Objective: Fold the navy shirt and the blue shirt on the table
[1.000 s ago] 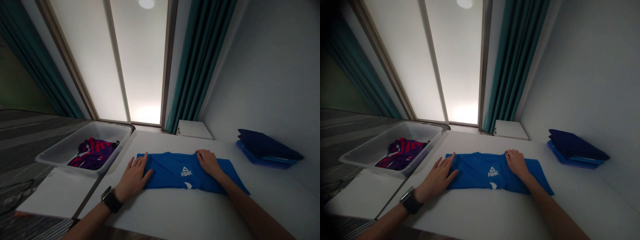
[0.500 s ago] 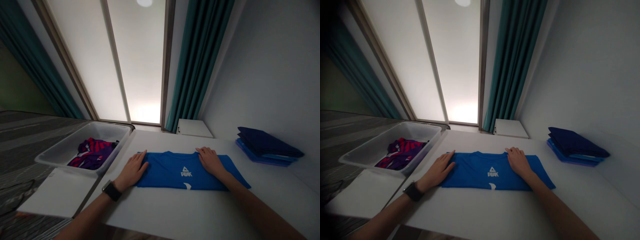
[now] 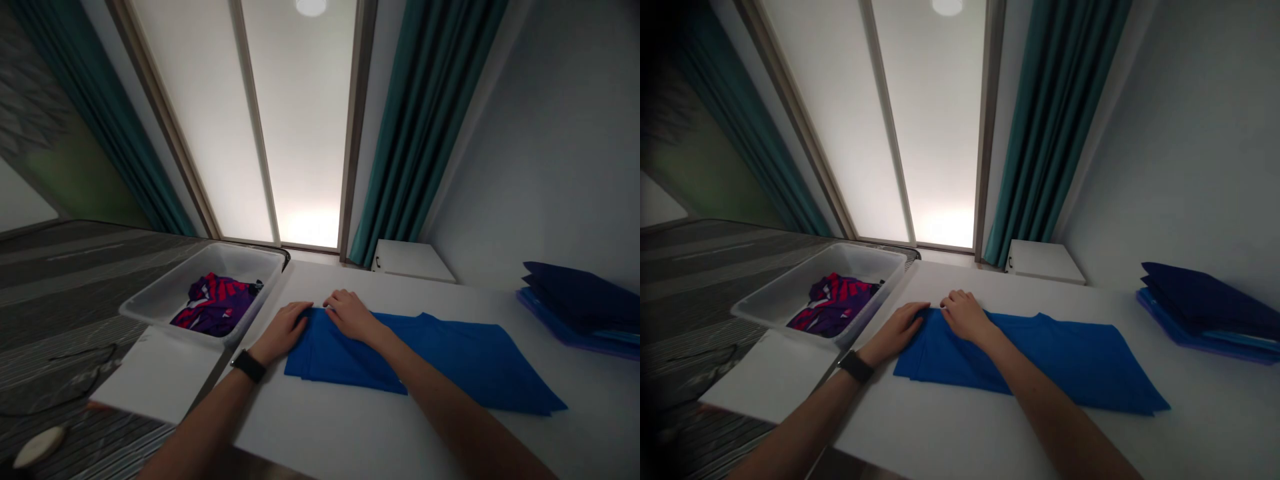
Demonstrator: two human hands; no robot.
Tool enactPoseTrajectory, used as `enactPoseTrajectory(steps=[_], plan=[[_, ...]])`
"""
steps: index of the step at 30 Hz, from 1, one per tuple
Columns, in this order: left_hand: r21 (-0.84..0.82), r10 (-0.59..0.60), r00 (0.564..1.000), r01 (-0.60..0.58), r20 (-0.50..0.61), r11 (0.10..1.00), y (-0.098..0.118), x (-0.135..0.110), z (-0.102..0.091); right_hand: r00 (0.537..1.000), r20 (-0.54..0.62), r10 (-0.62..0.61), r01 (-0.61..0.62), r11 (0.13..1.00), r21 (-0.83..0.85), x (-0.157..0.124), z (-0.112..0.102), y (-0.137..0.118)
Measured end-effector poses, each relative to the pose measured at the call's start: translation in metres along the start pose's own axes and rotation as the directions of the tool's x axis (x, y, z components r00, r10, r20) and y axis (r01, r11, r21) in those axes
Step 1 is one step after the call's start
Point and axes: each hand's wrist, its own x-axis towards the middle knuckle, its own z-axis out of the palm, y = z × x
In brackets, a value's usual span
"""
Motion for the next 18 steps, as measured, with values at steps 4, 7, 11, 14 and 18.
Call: enactPoseTrajectory(steps=[4,7,11,14,18], plan=[[0.04,0.019,0.999,-0.02,0.032,0.999,0.001,0.002,0.0,0.995,0.086,-0.046,0.054,0.994,-0.09,0.018,0.006,-0.006],[0.049,0.005,0.999,-0.007,0.041,0.999,0.003,0.002,-0.001,0.995,0.092,-0.03,0.04,0.992,-0.116,0.023,0.011,-0.005],[0.056,-0.008,1.0,0.006,0.029,0.998,0.008,0.003,-0.003,0.993,0.116,0.008,0.006,0.993,-0.118,0.023,0.014,-0.001],[0.086,-0.013,1.0,0.015,-0.018,0.996,0.015,0.001,-0.006,0.995,0.099,0.027,-0.015,0.993,-0.12,0.021,0.017,0.0],[0.154,-0.014,1.0,0.014,0.001,0.988,0.029,-0.004,-0.008,0.994,0.087,0.067,-0.055,0.99,-0.132,0.019,0.019,-0.003]])
